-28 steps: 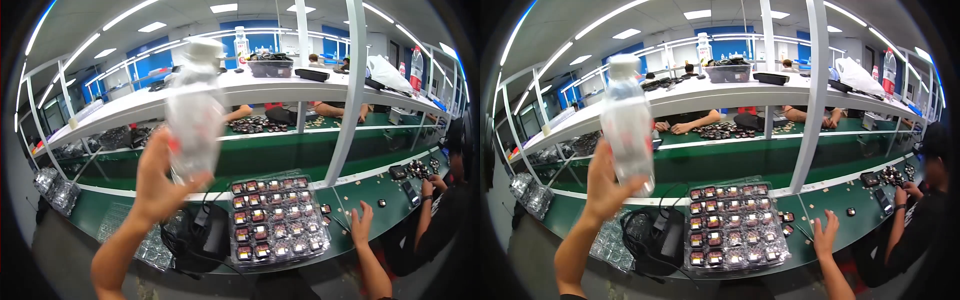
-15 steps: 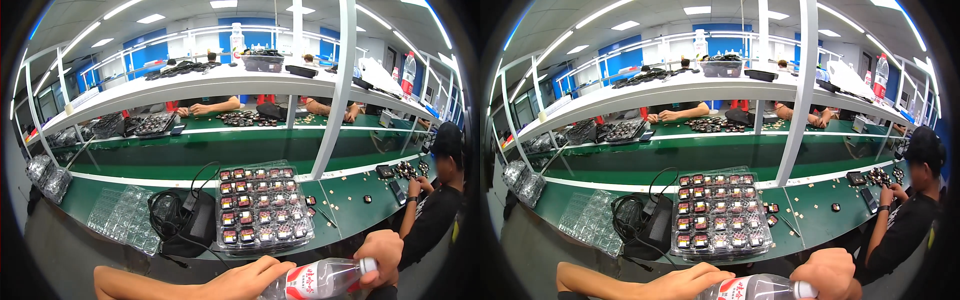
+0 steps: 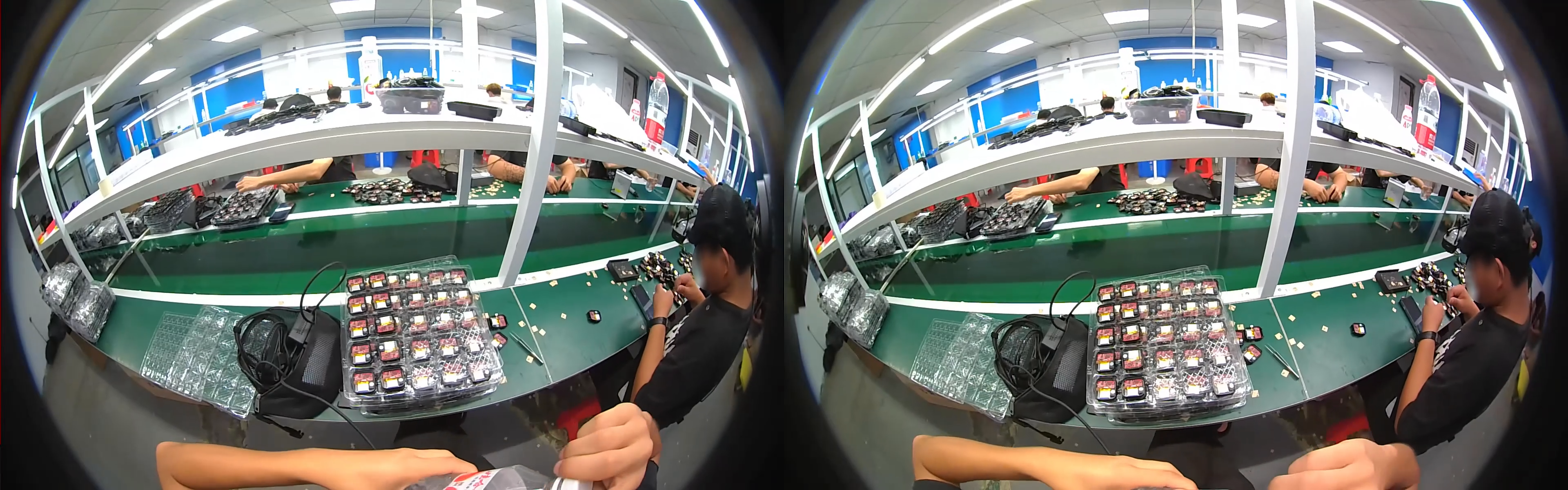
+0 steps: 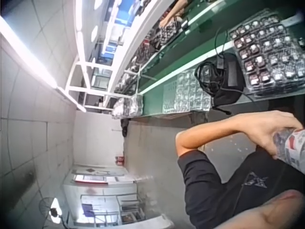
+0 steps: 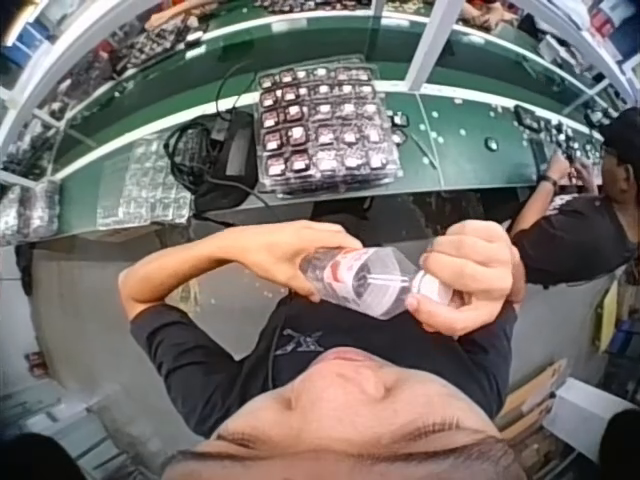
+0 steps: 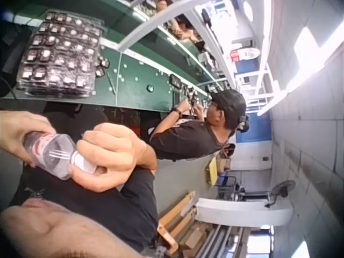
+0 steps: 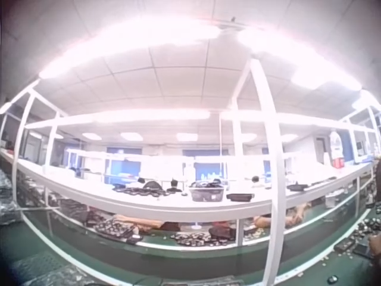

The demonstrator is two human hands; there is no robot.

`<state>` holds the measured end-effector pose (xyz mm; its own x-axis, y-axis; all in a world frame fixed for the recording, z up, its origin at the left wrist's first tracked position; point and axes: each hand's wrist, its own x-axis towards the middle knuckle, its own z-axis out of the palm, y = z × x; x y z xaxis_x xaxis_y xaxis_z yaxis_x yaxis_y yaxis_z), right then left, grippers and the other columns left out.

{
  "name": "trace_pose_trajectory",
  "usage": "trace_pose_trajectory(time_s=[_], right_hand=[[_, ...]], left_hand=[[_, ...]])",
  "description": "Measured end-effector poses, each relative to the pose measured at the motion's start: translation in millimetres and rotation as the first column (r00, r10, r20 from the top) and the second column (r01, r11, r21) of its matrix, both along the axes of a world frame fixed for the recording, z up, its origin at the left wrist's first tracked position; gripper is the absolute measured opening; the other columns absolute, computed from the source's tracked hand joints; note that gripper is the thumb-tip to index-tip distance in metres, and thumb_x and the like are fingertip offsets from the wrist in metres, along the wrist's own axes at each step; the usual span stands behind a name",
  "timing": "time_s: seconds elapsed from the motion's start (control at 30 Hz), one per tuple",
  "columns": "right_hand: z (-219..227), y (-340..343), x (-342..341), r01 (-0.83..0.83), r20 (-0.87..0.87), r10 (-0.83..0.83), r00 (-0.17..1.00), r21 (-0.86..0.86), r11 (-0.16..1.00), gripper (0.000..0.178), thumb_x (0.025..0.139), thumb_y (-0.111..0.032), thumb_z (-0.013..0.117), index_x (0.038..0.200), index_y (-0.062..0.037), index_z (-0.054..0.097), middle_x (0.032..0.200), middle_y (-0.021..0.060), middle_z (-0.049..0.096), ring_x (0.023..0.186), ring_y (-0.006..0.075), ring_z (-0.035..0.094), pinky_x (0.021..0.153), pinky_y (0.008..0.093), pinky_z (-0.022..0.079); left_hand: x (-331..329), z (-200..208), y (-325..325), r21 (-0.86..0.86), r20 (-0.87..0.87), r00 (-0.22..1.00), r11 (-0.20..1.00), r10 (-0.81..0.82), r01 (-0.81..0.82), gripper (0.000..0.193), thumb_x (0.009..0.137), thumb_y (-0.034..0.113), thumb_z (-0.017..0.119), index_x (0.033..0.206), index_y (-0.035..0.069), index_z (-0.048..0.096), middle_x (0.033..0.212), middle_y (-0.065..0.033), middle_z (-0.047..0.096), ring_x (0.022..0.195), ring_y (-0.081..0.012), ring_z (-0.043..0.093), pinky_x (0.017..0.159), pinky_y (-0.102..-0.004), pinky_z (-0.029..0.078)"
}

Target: Manually assemble and inspect small electronic memory cards and components at a production workbench.

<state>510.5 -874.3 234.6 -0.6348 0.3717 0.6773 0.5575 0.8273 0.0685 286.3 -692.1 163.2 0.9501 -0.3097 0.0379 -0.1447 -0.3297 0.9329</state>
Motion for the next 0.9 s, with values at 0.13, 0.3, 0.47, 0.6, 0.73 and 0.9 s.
trace_pose_trajectory(time_s=[0.13,0.3,0.47,0.6,0.73,0.9], right_hand=[[7.8,0.2,1.4,-0.11,0.038,0.11,0.993,-0.01,0.994,0.015,0.082,-0.009,0.07,0.097,-0.0114,0.068,0.1,0.0104,0.069,0.083,0.0256,0.065,0.063,0.0314,0.054],[-15.6,-23.4,7.8,-0.05,-0.384,0.062,0.921,0.041,0.998,0.005,0.086,-0.006,0.066,0.089,-0.0102,0.068,0.108,0.0087,0.066,0.092,0.0308,0.066,0.077,0.037,0.06],[-42.7,-5.9,28.1,0.067,-0.483,0.007,0.876,0.137,0.988,0.004,0.096,-0.014,0.068,0.099,-0.0147,0.068,0.104,0.0096,0.063,0.09,0.0274,0.063,0.067,0.0337,0.059],[-33.0,-14.2,23.1,0.23,-0.421,-0.179,0.889,0.074,0.97,0.016,0.094,-0.012,0.068,0.108,-0.0158,0.061,0.106,0.0077,0.063,0.09,0.0264,0.065,0.069,0.0326,0.058],[-34.4,-14.5,22.9,0.322,-0.404,-0.286,0.869,0.022,0.947,0.023,0.091,-0.008,0.069,0.109,-0.0155,0.057,0.107,0.0084,0.063,0.089,0.026,0.066,0.07,0.0322,0.058],[-35.8,-12.1,20.4,0.321,-0.392,-0.28,0.876,0.042,0.946,0.026,0.089,-0.004,0.07,0.109,-0.014,0.057,0.106,0.0106,0.064,0.088,0.0271,0.067,0.07,0.0328,0.058]], left_hand=[[-6.9,5.5,20.9,0.049,-0.092,0.995,0.998,-0.028,0.033,0.079,0.069,0.014,0.085,0.14,0.002,0.05,0.129,-0.018,0.058,0.122,-0.0345,0.055,0.104,-0.042,0.043],[-15.1,18.1,40.2,0.129,-0.036,0.999,0.991,0.033,-0.028,0.077,0.069,0.018,0.087,0.136,0.001,0.054,0.131,-0.0191,0.059,0.124,-0.0343,0.056,0.105,-0.0412,0.043],[-27.3,45.0,38.6,0.132,0.191,0.962,0.966,0.196,-0.223,0.065,0.078,-0.006,0.075,0.139,0.006,0.056,0.137,-0.0139,0.054,0.136,-0.0341,0.05,0.116,-0.0467,0.037],[-25.2,61.8,43.7,0.233,0.357,0.917,0.933,0.181,-0.275,0.067,0.076,-0.009,0.075,0.138,0.008,0.057,0.136,-0.0123,0.057,0.137,-0.0348,0.05,0.118,-0.0547,0.032],[-22.2,64.9,50.9,0.241,0.437,0.88,0.919,0.185,-0.313,0.065,0.074,-0.008,0.077,0.135,0.011,0.061,0.133,-0.0116,0.059,0.136,-0.0365,0.05,0.118,-0.0593,0.029],[-23.9,104.2,42.0,0.469,0.73,0.678,0.66,0.084,-0.586,0.046,0.074,-0.005,0.08,0.116,0.011,0.071,0.125,-0.0123,0.064,0.128,-0.0353,0.058,0.113,-0.0528,0.04]])
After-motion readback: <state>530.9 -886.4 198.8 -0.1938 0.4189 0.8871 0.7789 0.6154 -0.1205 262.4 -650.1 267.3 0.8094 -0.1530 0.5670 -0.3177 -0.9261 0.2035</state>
